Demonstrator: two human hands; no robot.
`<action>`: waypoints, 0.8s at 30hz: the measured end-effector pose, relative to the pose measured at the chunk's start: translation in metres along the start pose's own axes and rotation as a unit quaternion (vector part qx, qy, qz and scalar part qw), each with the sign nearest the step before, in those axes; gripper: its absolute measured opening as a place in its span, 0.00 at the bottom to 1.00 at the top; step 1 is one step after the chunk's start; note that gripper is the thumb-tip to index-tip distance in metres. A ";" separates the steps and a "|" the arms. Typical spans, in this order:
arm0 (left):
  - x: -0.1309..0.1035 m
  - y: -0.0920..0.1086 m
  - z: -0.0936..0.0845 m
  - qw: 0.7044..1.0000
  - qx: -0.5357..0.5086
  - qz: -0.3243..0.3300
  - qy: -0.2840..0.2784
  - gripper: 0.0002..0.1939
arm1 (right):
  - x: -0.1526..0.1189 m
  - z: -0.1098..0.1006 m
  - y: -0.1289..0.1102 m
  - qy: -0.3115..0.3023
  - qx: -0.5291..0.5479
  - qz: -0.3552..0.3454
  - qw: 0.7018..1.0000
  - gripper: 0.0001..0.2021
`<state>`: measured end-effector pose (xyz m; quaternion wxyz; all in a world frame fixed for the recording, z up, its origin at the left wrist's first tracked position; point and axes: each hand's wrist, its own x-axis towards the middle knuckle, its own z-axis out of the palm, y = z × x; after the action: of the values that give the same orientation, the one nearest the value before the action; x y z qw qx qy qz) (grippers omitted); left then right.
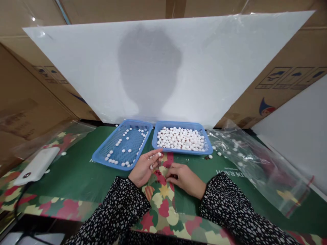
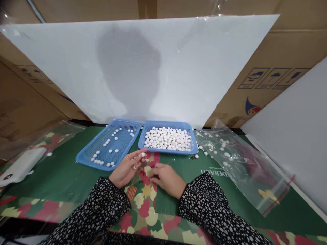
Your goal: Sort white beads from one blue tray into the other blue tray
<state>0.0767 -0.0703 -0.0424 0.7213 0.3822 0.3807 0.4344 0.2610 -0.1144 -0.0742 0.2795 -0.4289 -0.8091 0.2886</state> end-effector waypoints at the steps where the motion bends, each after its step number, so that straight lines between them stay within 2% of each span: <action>1: 0.000 -0.001 0.000 1.000 -0.002 0.002 -0.003 0.19 | 0.000 0.000 0.000 -0.001 -0.003 -0.005 1.000 0.03; 4: -0.001 -0.002 0.000 1.000 -0.006 -0.001 -0.016 0.18 | 0.001 -0.002 -0.002 0.023 0.021 -0.023 0.999 0.04; 7: -0.001 -0.003 0.000 1.000 -0.005 -0.002 -0.030 0.17 | 0.003 -0.006 -0.003 0.086 0.117 0.004 0.989 0.05; 10: -0.001 -0.004 0.000 0.999 0.005 0.003 -0.033 0.16 | 0.006 -0.008 -0.002 0.133 0.272 0.051 0.952 0.06; 14: 0.000 -0.005 0.001 0.999 0.031 0.003 -0.027 0.15 | 0.011 -0.005 -0.005 0.146 0.410 0.067 0.898 0.07; 16: 0.000 -0.005 0.003 0.999 0.040 -0.001 -0.027 0.15 | 0.013 -0.005 -0.008 0.158 0.417 0.064 0.893 0.06; 20: -0.002 -0.005 0.006 0.998 0.051 -0.006 -0.027 0.15 | 0.016 -0.007 -0.013 0.207 0.362 0.029 0.908 0.03; 24: -0.003 -0.006 0.007 0.998 0.058 -0.002 -0.036 0.13 | 0.016 -0.009 -0.013 0.203 0.356 0.020 0.912 0.02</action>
<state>0.0843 -0.0768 -0.0441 0.7116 0.4382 0.3801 0.3965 0.2524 -0.1046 -0.0558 0.5659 -0.3664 -0.5702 0.4695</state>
